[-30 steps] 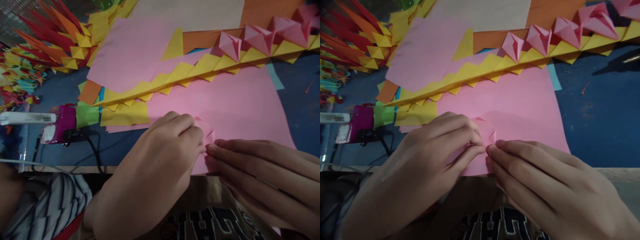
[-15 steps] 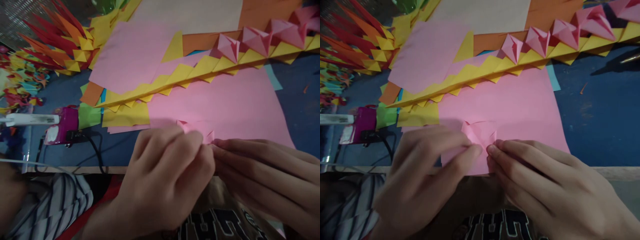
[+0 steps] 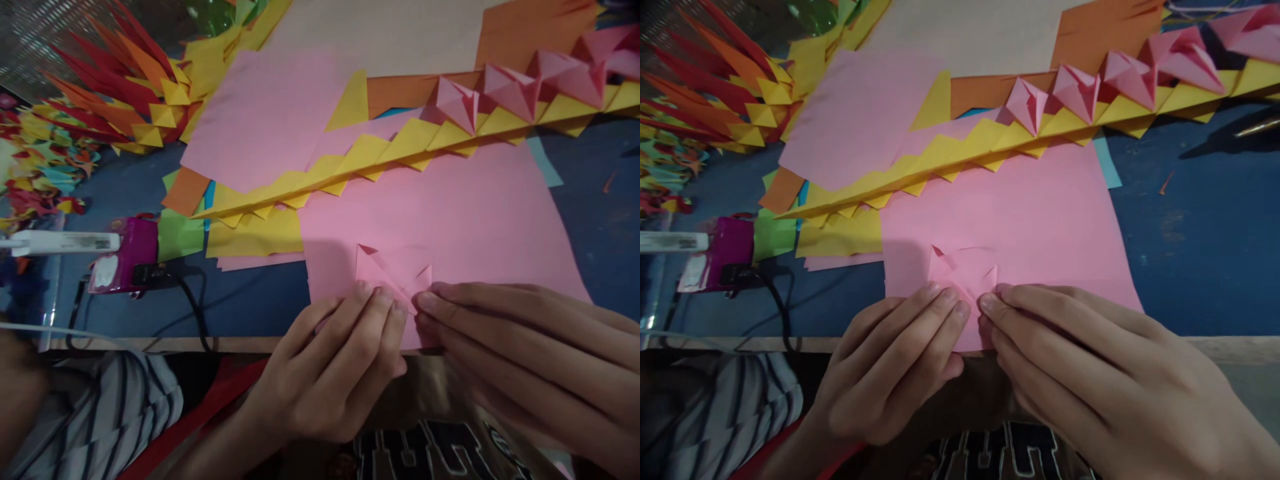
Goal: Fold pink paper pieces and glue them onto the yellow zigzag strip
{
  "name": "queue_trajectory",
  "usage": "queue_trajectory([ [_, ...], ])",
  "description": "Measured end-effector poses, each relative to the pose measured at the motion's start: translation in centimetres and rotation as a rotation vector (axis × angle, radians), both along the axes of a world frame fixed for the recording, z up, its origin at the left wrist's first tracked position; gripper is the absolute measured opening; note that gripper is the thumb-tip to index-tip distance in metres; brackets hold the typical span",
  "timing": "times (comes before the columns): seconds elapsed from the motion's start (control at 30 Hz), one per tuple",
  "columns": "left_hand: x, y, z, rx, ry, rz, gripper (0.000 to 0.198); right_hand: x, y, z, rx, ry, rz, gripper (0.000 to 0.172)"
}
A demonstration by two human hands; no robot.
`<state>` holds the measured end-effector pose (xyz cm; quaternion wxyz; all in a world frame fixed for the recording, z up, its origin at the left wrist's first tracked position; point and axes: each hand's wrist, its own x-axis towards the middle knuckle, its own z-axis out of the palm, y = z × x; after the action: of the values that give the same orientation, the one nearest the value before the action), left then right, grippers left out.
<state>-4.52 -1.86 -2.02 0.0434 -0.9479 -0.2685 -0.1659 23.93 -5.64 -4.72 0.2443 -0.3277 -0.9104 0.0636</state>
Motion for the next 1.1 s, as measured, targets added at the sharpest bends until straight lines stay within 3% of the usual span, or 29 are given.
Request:
queue_trajectory([
  [0.33, 0.4, 0.1, -1.2, -0.026, -0.145, 0.094, 0.026, -0.2, 0.7, 0.1, -0.015, 0.036, -0.04, 0.04],
  [0.6, 0.5, 0.8, -0.9, -0.078, -0.266, -0.048, 0.026, 0.2, 1.7, 3.1, -0.013, 0.075, -0.08, 0.038],
  [0.73, 0.5, 0.8, -0.3, -0.051, -0.223, 0.007, 0.007, 0.2, 2.5, 2.5, 0.01, 0.0, -0.03, 0.041],
  [0.9, -0.1, 0.6, 0.8, -0.028, -0.213, -0.028, 0.024, -0.6, 2.9, 1.6, 0.007, -0.037, -0.029, 0.04],
  [1.1, -0.1, -0.1, 0.4, -0.035, -0.156, 0.021, 0.016, -1.2, 2.5, 2.1, -0.002, 0.015, -0.021, 0.046],
])
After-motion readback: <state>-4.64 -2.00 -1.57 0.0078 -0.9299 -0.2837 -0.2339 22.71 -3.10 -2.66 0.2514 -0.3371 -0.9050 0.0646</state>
